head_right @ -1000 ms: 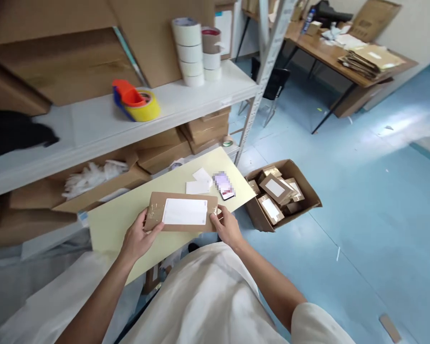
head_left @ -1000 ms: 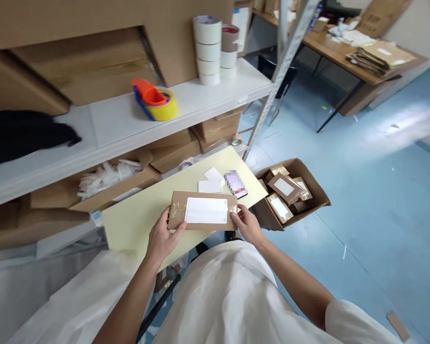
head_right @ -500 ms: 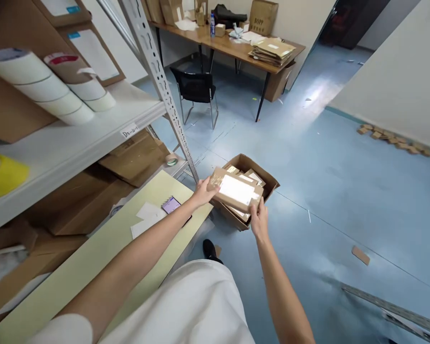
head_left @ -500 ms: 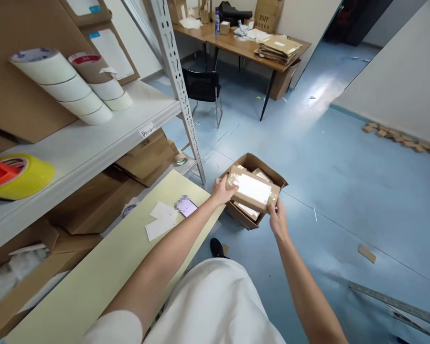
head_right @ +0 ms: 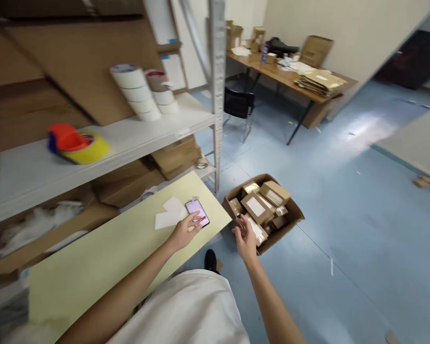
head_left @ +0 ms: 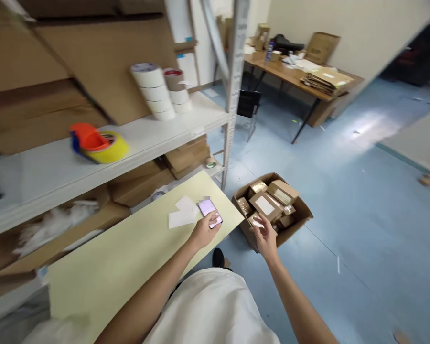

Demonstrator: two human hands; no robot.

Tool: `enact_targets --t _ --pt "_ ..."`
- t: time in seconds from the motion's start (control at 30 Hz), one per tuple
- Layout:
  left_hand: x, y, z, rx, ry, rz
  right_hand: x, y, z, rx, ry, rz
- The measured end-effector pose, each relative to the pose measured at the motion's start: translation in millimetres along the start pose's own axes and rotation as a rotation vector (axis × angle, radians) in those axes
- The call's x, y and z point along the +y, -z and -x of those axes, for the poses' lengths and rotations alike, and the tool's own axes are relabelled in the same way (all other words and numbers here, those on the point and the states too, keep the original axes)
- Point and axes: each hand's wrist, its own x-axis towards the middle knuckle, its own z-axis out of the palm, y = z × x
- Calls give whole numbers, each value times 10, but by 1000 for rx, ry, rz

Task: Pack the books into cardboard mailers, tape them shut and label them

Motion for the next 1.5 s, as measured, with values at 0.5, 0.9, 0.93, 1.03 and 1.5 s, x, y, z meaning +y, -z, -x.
enact_targets --t 0.5,0.9,0.93,1.03,1.5 --pt "-950 1049 3619 1053 454 -5 -794 -2538 1309 -1155 406 274" --pt "-1332 570 5138 1513 912 16 -1007 -3876 3075 -1858 806 392" --pt "-1329 531 5160 1554 947 3 -982 -3947 3160 -1910 823 373" --pt "-1293 404 5202 1683 1022 -7 -919 -4132 3451 -2079 887 315" --pt "-1638 -161 6407 1977 1307 62 -712 -4254 5718 -2517 1237 424"
